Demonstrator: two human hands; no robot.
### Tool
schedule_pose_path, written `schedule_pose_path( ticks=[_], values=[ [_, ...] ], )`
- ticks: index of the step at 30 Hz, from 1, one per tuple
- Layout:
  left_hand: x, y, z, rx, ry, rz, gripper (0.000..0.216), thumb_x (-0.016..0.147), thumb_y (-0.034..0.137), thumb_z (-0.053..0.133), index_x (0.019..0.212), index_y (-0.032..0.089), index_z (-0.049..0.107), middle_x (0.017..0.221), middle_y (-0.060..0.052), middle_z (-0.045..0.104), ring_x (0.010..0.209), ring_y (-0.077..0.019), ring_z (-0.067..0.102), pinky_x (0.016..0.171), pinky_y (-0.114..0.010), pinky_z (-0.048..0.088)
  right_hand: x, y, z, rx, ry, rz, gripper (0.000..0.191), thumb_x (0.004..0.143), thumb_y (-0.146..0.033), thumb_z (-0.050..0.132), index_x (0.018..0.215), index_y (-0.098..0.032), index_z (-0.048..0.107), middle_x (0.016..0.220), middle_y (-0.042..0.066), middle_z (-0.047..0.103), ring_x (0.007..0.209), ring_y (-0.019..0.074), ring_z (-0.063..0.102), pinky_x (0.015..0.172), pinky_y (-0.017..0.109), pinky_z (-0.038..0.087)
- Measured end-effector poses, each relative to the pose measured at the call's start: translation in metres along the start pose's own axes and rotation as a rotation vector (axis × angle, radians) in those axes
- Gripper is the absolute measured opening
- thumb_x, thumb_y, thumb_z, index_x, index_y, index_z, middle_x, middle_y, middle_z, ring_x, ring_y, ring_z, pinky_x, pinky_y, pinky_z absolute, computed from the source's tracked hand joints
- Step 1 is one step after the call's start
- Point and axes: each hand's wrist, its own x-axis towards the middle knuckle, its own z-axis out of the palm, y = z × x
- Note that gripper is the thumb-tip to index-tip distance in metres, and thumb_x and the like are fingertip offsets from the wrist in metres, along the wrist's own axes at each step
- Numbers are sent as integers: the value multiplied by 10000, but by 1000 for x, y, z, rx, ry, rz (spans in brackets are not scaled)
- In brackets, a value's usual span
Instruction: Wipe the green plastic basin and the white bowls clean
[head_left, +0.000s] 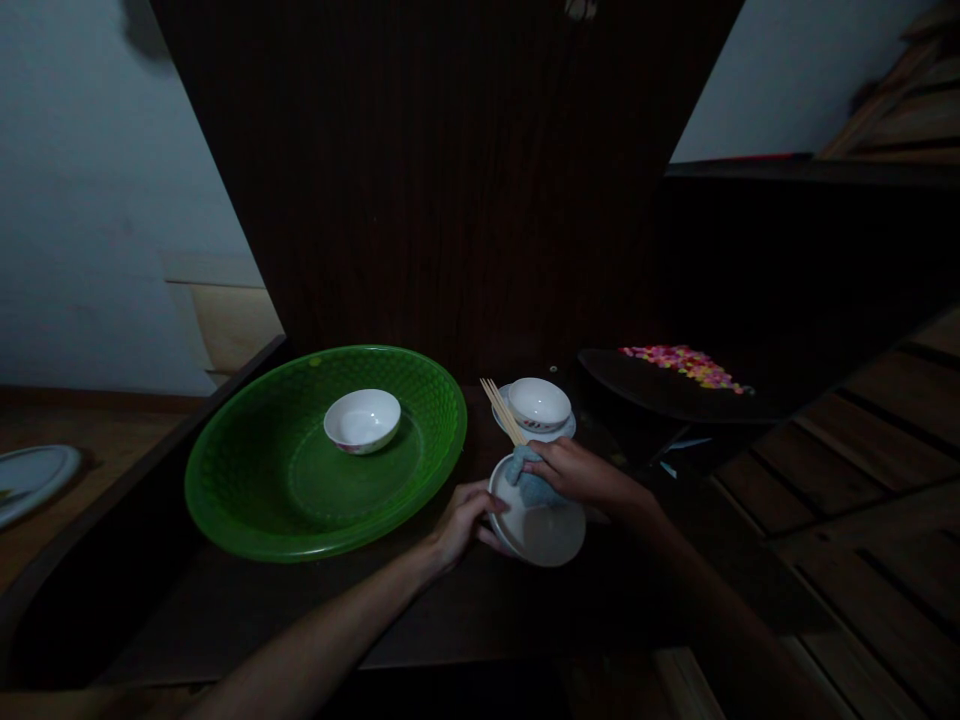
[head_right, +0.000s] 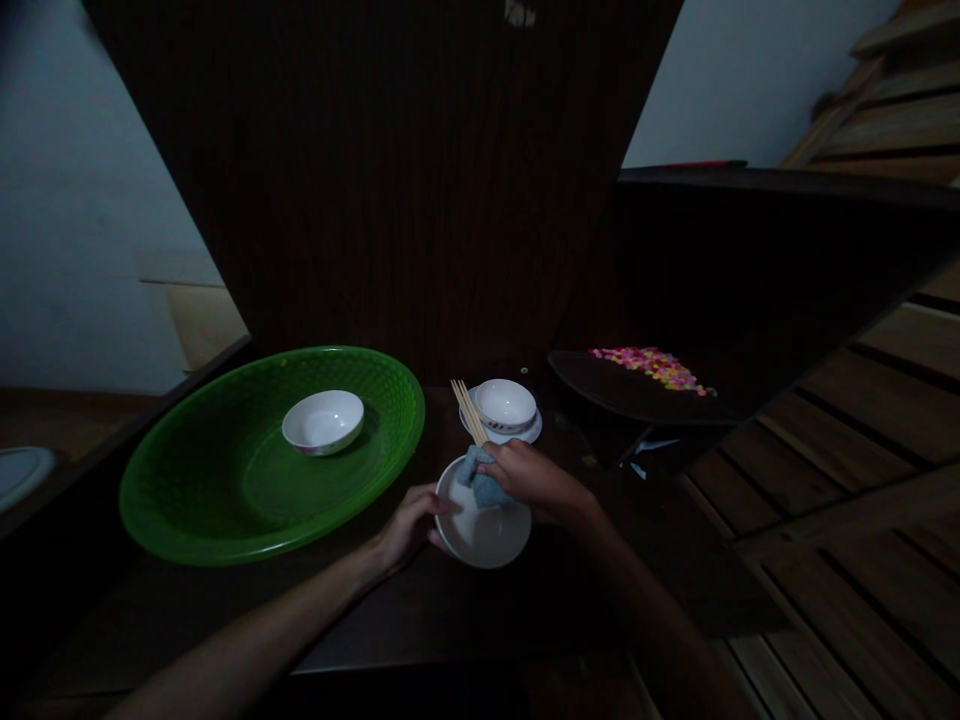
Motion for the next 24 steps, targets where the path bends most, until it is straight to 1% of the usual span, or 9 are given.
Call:
schedule_pose_path(
  ticks=[4,7,10,12,15,19,21,24],
  values=[
    [0,2,1,3,-3,11,345,630,327,630,892,123,722,779,-67,685,632,-180,575,507,-302,530,-4,0,-3,36,-33,103,170,962,-260,513,970,-165,654,932,107,699,898,230,661,777,335,502],
    [-1,5,1,14,-12,21,351,623,320,645,905,131,735,722,-42,660,633,-180,566,502,-281,511,-5,-3,-7,35,-59,142,185,958,-280,523,1009,-160,655,995,128,694,939,245,654,796,345,500],
    [-2,6,1,32,-37,37,376,615,306,658,944,143,738,691,-21,641,636,-178,563,501,-254,478,-4,-11,-11,19,-89,169,224,912,-297,607,1066,-140,650,1050,148,684,986,268,646,812,346,493],
    [-2,6,-1,33,-58,46,394,616,294,653,974,151,732,712,-19,648,639,-171,559,513,-244,462,-2,-16,-14,9,-76,177,277,860,-301,681,1080,-135,653,1082,151,681,1018,281,639,824,342,489],
    [-1,3,-4,20,-71,29,382,594,260,649,953,150,723,750,-23,659,646,-161,561,527,-233,454,2,-23,-17,-11,-72,157,235,835,-270,703,1031,-144,677,1072,140,692,1035,283,636,829,329,481],
    [1,-2,-4,-5,-71,-31,397,530,209,629,914,145,706,753,-22,668,626,-161,579,515,-234,464,8,-29,-22,-51,-129,128,198,848,-242,677,1019,-143,690,1065,145,699,1053,287,631,819,309,459],
    [1,-3,-3,-19,-61,-49,365,533,217,606,878,140,696,726,-22,662,610,-162,584,519,-244,476,10,-32,-24,-49,-154,96,189,852,-228,668,1018,-139,690,1056,145,703,1044,284,634,807,299,448],
    [0,-4,-1,-31,-41,-55,303,567,249,576,826,134,684,693,-23,647,595,-156,579,527,-249,482,12,-35,-26,-37,-154,41,165,873,-216,640,1007,-133,688,1028,142,706,1019,275,638,793,292,436]
  ],
)
